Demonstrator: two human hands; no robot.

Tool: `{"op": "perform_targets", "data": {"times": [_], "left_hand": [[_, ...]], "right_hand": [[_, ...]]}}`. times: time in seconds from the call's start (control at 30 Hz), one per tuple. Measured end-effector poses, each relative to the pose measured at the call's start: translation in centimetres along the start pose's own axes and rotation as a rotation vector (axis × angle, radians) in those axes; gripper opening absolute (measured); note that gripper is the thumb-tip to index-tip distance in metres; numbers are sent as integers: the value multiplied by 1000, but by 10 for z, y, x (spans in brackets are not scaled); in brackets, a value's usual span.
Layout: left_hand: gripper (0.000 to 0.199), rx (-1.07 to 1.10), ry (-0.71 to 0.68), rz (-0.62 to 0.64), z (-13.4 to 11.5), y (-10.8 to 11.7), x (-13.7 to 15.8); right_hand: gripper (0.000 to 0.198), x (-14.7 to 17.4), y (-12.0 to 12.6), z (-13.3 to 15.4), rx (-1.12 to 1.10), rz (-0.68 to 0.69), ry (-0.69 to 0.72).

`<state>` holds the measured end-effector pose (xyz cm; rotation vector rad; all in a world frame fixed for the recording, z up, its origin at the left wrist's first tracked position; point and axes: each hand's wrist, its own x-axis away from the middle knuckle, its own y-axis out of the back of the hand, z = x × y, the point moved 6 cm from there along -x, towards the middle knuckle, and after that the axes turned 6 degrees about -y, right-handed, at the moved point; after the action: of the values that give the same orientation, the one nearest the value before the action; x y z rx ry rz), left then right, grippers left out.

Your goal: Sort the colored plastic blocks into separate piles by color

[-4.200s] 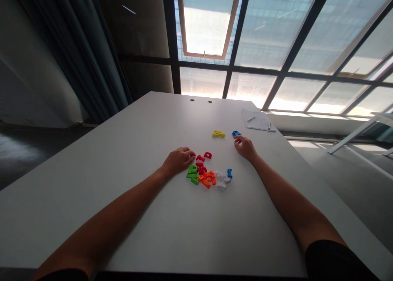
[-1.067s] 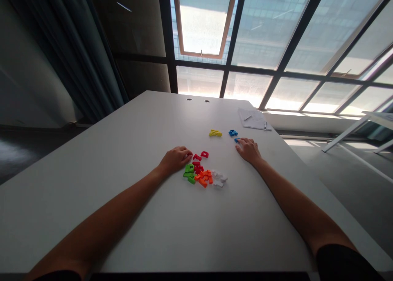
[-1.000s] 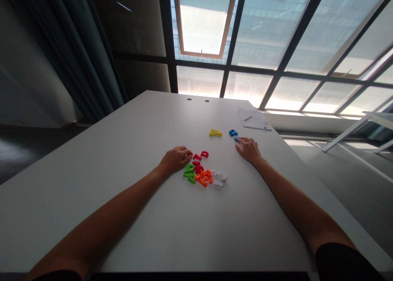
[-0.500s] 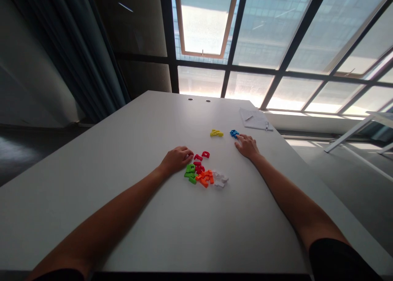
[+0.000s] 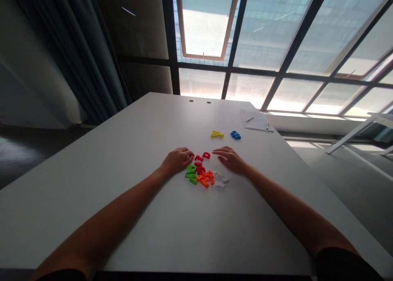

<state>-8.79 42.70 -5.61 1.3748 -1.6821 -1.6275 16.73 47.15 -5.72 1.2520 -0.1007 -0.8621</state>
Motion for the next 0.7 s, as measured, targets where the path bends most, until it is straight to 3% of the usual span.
{"op": "perform_targets", "data": {"times": [0.17, 0.37, 0.7], "left_hand": [[35, 2, -3, -10, 0, 0, 0], [30, 8, 18, -14, 0, -1, -1], [29, 9, 15, -27, -1, 1, 0]], "right_hand": [[45, -9, -12, 17, 62, 94, -14], [44, -25, -11, 2, 224, 87, -67], [46, -123, -49, -15, 384, 145, -202]]}}
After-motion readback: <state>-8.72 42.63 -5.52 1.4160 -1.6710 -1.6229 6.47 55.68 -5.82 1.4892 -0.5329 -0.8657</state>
